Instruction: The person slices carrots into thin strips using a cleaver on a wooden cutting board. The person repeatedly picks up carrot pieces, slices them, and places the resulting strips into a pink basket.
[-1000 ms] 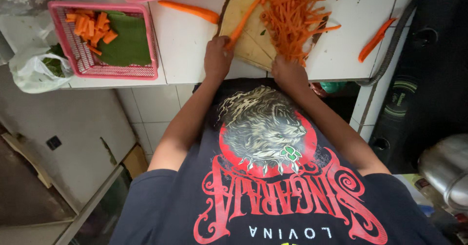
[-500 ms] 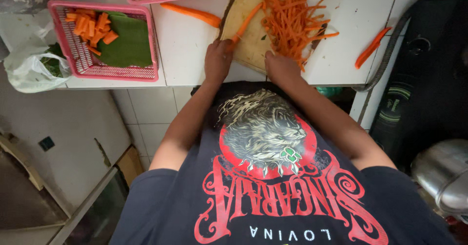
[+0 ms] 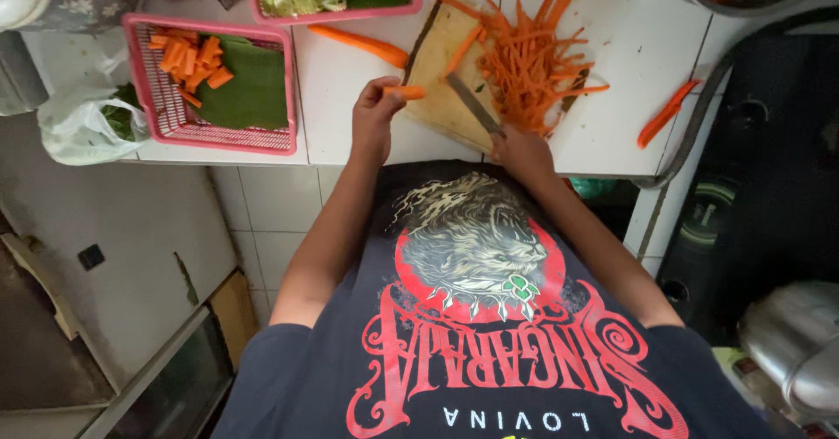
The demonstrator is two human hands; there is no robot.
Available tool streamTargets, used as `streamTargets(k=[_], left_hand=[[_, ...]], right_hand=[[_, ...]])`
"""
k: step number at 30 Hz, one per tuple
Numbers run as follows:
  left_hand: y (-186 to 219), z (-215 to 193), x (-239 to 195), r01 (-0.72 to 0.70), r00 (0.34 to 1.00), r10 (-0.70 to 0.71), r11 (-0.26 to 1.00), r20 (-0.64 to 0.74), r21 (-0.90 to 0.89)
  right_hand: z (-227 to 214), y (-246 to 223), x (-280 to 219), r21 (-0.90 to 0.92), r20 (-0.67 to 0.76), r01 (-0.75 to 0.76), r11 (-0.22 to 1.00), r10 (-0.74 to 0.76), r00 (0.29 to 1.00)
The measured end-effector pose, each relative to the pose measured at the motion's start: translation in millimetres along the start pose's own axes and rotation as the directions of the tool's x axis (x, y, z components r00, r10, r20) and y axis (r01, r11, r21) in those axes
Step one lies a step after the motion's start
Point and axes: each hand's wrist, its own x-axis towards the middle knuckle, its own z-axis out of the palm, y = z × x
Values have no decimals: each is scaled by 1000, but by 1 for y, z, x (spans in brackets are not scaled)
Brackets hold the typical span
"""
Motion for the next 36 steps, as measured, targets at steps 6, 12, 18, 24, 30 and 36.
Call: streamTargets(k=[6,12,18,24,30,36], left_hand=[[79,59,0,118,993,-105,760,57,-639],[109,111,29,106,958,102,739,267,-665],[122,139,39,145,988,-141,765,56,-627],[138,141,14,97,990,-32,859,136,-502],[152,158,-10,-54,985,110,933,137,-356],[150,163,-18,-200,962,239,945,130,-257]], right_hand=[[-77,-21,-50,347,-60,-101,932,129,990],[-146,-90,-86,731,-138,8,683,136,981],[-177,-131,-110,839,-132,70,539,76,988],[-185,-147,-116,802,-148,136,582,-27,989],[-193,-155,-125,625,-196,215,750,-116,974],[-190,-158,-126,385,-299,348,855,-242,923]])
